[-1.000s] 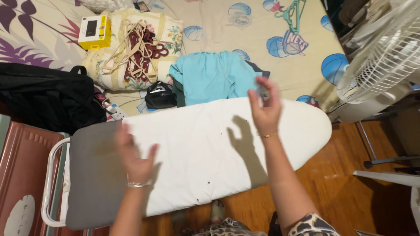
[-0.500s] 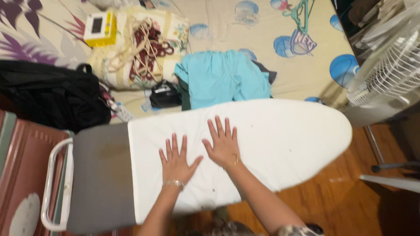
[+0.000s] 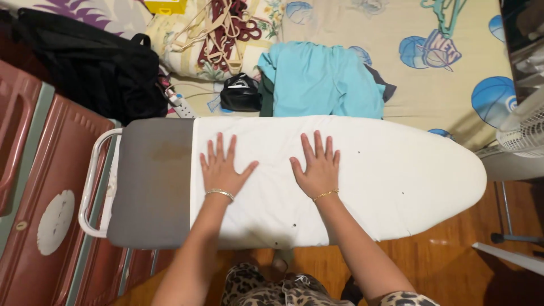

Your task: Fitting a cover onto a small ironing board and sorting clothes to prepare for ironing.

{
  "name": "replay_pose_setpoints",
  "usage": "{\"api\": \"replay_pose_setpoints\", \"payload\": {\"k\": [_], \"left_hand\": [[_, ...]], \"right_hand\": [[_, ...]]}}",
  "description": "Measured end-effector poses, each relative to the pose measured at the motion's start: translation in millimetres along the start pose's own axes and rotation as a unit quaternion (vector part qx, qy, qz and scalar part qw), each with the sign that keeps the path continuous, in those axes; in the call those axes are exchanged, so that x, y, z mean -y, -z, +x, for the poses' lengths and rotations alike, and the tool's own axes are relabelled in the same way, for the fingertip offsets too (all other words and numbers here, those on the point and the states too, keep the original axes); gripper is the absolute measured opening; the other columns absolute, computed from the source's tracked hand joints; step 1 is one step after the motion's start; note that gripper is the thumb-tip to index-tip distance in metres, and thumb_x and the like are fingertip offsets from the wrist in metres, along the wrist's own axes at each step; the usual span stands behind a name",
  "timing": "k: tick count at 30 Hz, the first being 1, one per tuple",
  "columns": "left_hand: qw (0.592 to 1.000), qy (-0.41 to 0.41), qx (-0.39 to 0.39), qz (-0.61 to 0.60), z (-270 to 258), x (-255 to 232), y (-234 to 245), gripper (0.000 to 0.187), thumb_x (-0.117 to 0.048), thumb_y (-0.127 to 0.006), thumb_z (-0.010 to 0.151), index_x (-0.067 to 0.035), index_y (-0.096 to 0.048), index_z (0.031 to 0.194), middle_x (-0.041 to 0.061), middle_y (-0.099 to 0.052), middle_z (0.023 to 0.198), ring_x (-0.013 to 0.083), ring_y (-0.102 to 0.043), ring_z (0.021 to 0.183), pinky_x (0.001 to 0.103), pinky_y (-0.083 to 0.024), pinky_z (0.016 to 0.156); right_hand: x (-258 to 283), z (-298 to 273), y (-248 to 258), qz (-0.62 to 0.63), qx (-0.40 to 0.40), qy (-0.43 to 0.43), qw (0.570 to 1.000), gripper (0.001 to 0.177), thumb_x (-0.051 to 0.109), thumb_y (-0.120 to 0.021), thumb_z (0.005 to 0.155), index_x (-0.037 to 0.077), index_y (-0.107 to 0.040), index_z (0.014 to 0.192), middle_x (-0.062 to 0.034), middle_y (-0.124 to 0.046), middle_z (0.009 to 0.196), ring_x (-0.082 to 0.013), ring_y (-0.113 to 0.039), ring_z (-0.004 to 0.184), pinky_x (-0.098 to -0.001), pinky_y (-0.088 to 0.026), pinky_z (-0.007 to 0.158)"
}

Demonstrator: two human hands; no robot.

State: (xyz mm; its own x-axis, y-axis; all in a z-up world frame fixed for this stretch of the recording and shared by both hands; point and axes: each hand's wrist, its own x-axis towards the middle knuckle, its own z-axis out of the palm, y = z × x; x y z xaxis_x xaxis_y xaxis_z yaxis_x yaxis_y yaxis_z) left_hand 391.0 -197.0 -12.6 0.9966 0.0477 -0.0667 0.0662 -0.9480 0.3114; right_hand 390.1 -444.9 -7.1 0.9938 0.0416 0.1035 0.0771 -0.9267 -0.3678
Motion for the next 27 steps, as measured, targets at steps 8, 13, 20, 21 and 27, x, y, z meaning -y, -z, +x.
{"api": "replay_pose_setpoints", "payload": {"k": [8,13,20,21,27], "left_hand": [[0.996,0.014,-0.082,0.009,22,50,5,0.101,-0.076,-0.057,0.083,-0.018,-0.027,0.160,0.018,-0.014,0.168,0.0412,-0.012,0.151,0.059,-0.010,0.118],[0.991,0.031,-0.104,-0.083,-6,81,22,0.090,-0.060,-0.072,0.082,-0.011,-0.043,0.153,0.017,-0.033,0.163,0.0382,-0.039,0.143,0.051,-0.033,0.115],[0.921,0.162,0.260,-0.239,-109,142,33,0.049,-0.052,-0.087,0.069,-0.006,-0.082,0.084,0.010,-0.079,0.076,0.0234,-0.077,0.070,0.035,-0.060,0.070],[0.916,0.154,0.311,-0.201,-119,144,45,0.052,-0.055,-0.088,0.069,-0.006,-0.081,0.083,0.011,-0.078,0.078,0.0240,-0.077,0.071,0.033,-0.060,0.072],[0.912,0.163,0.299,-0.229,-148,138,31,0.052,-0.058,-0.085,0.067,-0.008,-0.080,0.080,0.011,-0.077,0.081,0.0261,-0.074,0.078,0.037,-0.058,0.075]], "right_hand": [[5,9,-2,-0.013,-0.029,-0.038,0.999,0.076,0.056,-0.060,0.090,0.026,-0.040,0.157,-0.0202,-0.026,0.166,-0.0514,-0.016,0.150,-0.0700,-0.016,0.115],[20,32,-8,-0.035,-0.038,-0.034,0.998,0.073,0.053,-0.066,0.087,0.020,-0.050,0.150,-0.0203,-0.034,0.159,-0.0495,-0.026,0.145,-0.0700,-0.020,0.113],[153,144,-57,0.212,0.076,0.232,0.946,0.043,0.021,-0.069,0.090,0.008,-0.065,0.131,-0.0190,-0.072,0.115,-0.0383,-0.066,0.104,-0.0479,-0.050,0.094],[178,158,-63,0.235,0.176,0.243,0.924,0.048,0.021,-0.068,0.092,0.009,-0.062,0.138,-0.0187,-0.071,0.116,-0.0366,-0.067,0.100,-0.0468,-0.051,0.090],[159,225,-112,0.260,0.451,0.150,0.840,0.026,0.014,-0.071,0.090,0.010,-0.072,0.115,-0.0033,-0.073,0.100,-0.0116,-0.063,0.090,-0.0310,-0.055,0.081]]}}
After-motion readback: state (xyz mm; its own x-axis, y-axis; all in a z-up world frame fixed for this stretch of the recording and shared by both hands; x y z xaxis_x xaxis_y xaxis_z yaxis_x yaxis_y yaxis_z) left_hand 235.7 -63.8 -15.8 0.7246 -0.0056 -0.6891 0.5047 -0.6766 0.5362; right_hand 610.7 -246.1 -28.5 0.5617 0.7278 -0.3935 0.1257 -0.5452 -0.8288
